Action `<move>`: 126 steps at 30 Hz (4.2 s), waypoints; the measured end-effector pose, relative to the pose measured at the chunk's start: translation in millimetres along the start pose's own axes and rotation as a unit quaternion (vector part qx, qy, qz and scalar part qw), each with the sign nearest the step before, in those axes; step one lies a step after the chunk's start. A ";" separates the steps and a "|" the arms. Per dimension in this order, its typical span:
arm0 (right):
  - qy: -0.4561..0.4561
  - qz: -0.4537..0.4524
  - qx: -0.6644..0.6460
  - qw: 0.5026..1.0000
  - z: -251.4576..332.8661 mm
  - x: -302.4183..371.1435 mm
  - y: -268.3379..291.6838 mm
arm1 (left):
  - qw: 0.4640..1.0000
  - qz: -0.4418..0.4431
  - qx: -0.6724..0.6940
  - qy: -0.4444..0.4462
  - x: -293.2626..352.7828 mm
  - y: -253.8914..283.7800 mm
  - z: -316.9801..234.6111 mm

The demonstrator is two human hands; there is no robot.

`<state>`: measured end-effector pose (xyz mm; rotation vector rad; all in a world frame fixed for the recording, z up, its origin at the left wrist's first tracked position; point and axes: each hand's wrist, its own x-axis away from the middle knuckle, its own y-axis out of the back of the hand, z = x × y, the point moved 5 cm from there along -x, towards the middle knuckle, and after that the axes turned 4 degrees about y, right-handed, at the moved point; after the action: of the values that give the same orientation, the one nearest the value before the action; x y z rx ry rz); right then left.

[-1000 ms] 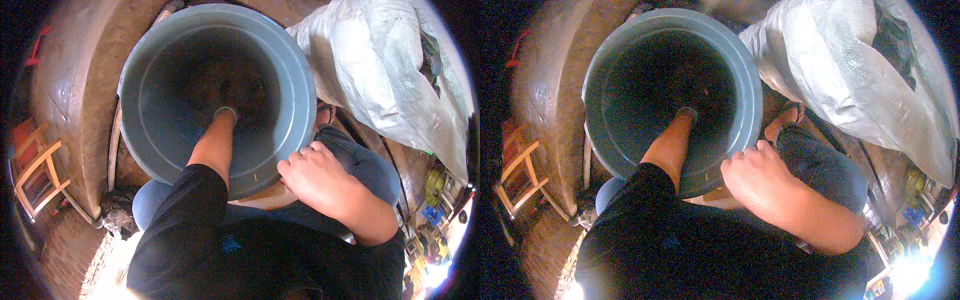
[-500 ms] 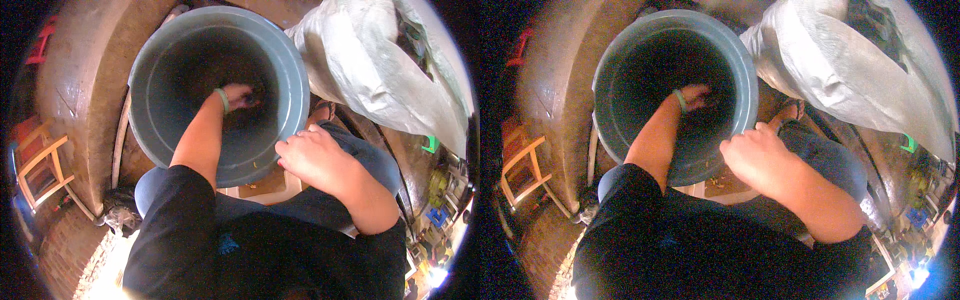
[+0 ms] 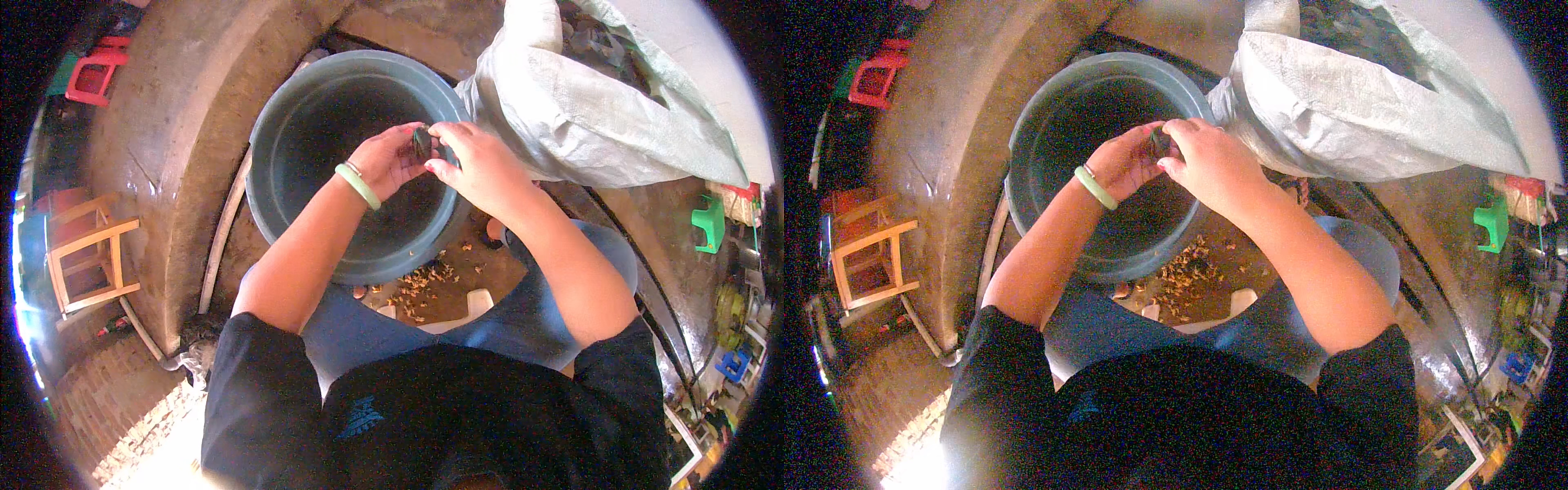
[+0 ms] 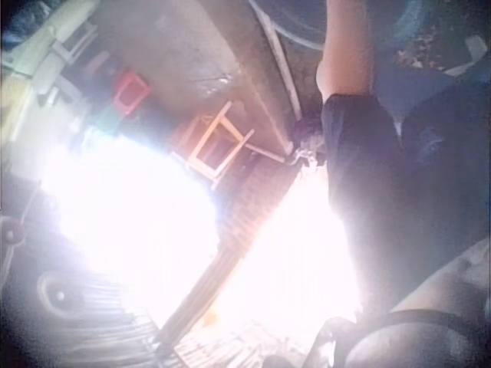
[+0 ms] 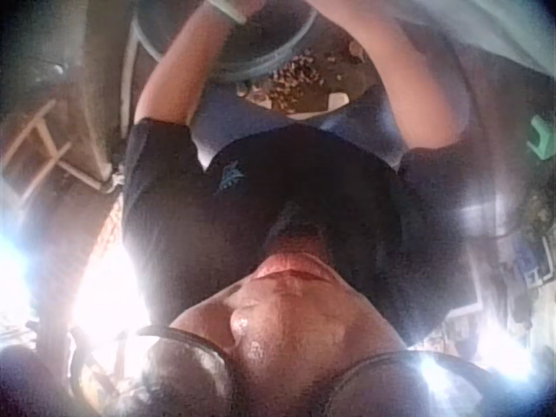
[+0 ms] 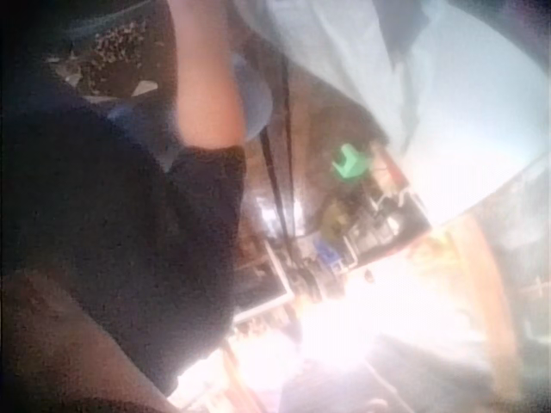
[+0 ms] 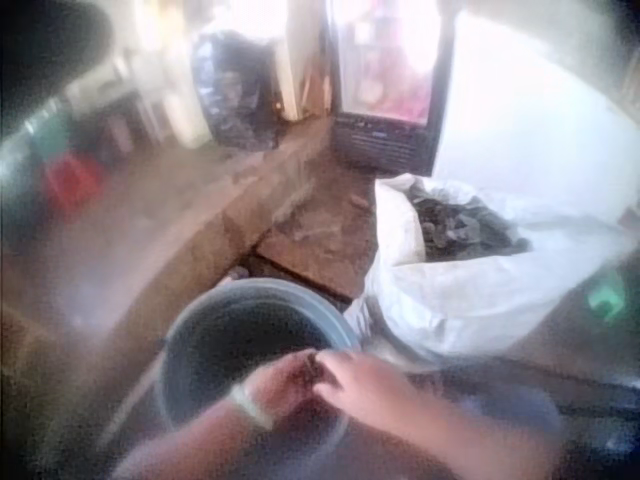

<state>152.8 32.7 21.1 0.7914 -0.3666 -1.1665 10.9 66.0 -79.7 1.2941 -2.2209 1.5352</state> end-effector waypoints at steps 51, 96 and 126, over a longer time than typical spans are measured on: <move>-0.104 0.026 -0.317 0.942 -21.6 -3.1 21.8 | 0.982 0.095 -0.156 -0.041 41.7 -58.0 -26.0; 0.096 -0.072 0.192 0.974 12.7 -8.0 21.9 | 0.955 -0.054 -0.240 -0.166 24.7 -56.1 -7.9; 0.167 -0.069 0.174 0.968 15.9 -7.0 17.1 | 0.995 0.094 -0.021 0.019 36.0 -67.7 -0.2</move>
<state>151.6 36.2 45.2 1.3191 -0.2385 -1.0851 36.9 38.8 -12.9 1.0615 -2.3973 1.5504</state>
